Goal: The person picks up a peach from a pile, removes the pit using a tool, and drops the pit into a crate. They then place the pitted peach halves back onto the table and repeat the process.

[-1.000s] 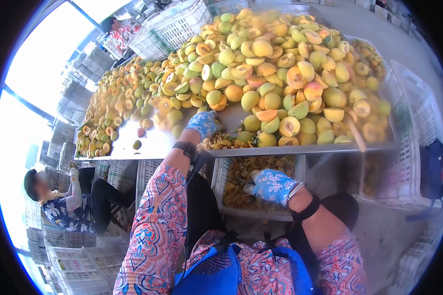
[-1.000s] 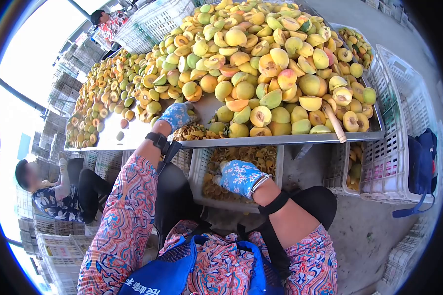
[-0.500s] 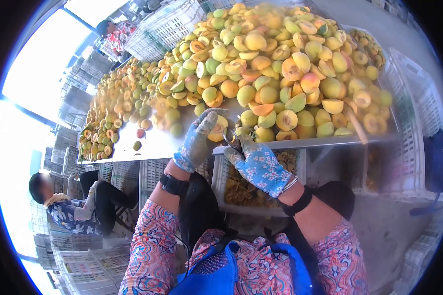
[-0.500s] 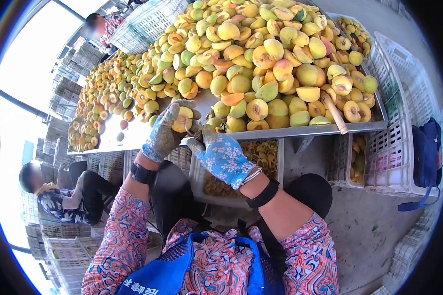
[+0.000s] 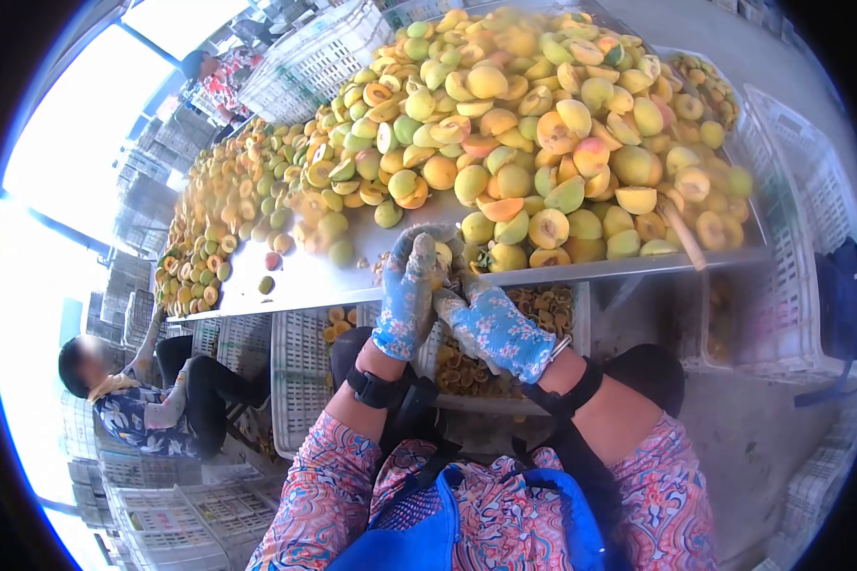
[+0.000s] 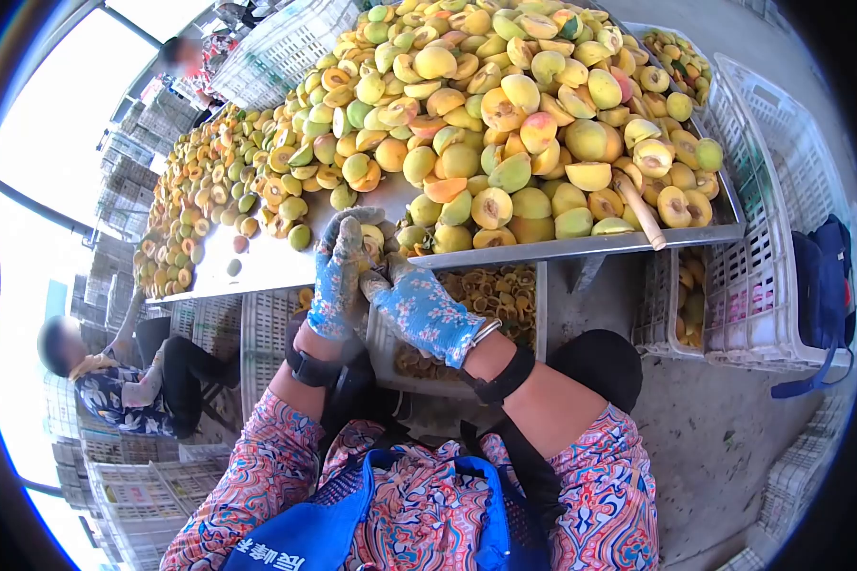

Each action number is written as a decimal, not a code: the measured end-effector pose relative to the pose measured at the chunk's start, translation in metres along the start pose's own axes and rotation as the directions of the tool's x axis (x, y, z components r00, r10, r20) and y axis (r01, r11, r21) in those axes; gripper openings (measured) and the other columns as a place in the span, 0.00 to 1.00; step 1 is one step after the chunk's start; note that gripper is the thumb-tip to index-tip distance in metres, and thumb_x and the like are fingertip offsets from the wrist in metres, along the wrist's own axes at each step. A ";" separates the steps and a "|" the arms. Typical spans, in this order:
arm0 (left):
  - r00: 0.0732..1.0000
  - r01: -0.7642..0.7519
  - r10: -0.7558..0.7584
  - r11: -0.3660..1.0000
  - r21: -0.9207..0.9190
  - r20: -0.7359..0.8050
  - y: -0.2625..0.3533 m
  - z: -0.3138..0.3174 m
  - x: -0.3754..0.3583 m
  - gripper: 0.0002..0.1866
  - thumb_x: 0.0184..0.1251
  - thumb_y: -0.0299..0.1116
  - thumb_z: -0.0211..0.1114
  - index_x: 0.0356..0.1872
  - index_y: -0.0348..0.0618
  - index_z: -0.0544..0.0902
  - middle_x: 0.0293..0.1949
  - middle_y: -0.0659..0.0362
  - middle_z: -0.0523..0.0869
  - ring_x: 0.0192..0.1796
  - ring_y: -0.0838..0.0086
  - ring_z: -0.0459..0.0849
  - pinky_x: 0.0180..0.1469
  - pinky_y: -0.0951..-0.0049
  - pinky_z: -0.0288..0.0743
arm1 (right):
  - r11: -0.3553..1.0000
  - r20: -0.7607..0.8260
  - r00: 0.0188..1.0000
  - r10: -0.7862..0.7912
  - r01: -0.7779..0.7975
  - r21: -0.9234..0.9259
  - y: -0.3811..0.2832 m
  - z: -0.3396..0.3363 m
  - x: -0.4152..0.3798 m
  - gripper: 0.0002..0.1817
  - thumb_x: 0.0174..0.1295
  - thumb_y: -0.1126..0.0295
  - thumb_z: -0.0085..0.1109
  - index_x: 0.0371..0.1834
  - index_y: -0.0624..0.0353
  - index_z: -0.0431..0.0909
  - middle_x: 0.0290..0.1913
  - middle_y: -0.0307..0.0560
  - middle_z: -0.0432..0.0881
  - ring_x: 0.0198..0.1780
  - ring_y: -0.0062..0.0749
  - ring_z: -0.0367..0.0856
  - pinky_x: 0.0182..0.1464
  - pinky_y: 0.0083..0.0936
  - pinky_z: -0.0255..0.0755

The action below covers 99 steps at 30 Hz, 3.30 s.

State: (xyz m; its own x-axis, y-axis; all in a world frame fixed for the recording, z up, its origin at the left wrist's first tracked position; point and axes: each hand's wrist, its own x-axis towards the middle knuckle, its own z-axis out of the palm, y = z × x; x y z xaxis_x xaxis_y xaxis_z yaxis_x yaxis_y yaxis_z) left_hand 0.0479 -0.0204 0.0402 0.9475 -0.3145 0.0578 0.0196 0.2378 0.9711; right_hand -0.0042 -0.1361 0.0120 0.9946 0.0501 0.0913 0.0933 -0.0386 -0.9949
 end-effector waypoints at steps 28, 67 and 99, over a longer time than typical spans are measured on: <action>0.986 0.101 -0.128 0.970 0.221 0.111 0.013 -0.053 -0.011 0.26 0.71 0.56 0.57 0.43 0.37 0.82 0.39 0.56 0.86 0.40 0.71 0.85 0.42 0.71 0.80 | 0.428 0.720 0.670 0.181 -0.713 0.556 -0.024 -0.043 -0.038 0.14 0.70 0.55 0.54 0.40 0.55 0.75 0.17 0.30 0.64 0.13 0.14 0.56 0.15 0.13 0.50; 0.933 0.332 -0.274 0.905 -0.267 0.232 0.016 -0.053 0.028 0.26 0.73 0.52 0.53 0.56 0.38 0.74 0.50 0.51 0.81 0.51 0.59 0.83 0.55 0.60 0.79 | 0.935 0.062 0.993 -0.103 0.118 -0.334 0.000 0.005 0.013 0.25 0.65 0.53 0.58 0.50 0.68 0.73 0.35 0.64 0.82 0.40 0.60 0.81 0.42 0.48 0.74; 0.992 0.114 -0.118 0.990 -0.082 -0.041 0.004 0.000 0.000 0.17 0.69 0.43 0.61 0.43 0.37 0.79 0.36 0.51 0.85 0.38 0.62 0.86 0.44 0.59 0.84 | 0.975 0.237 0.952 0.196 -0.162 -0.155 -0.028 -0.011 -0.004 0.26 0.67 0.56 0.54 0.52 0.72 0.71 0.40 0.65 0.82 0.41 0.55 0.82 0.47 0.42 0.74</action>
State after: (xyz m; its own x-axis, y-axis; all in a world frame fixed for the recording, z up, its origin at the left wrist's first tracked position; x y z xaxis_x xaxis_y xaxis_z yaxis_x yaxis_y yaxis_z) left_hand 0.0480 -0.0198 0.0445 0.9509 -0.3022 -0.0664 0.1535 0.2746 0.9492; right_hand -0.0100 -0.1465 0.0401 0.9538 0.2762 -0.1178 -0.0626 -0.2008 -0.9776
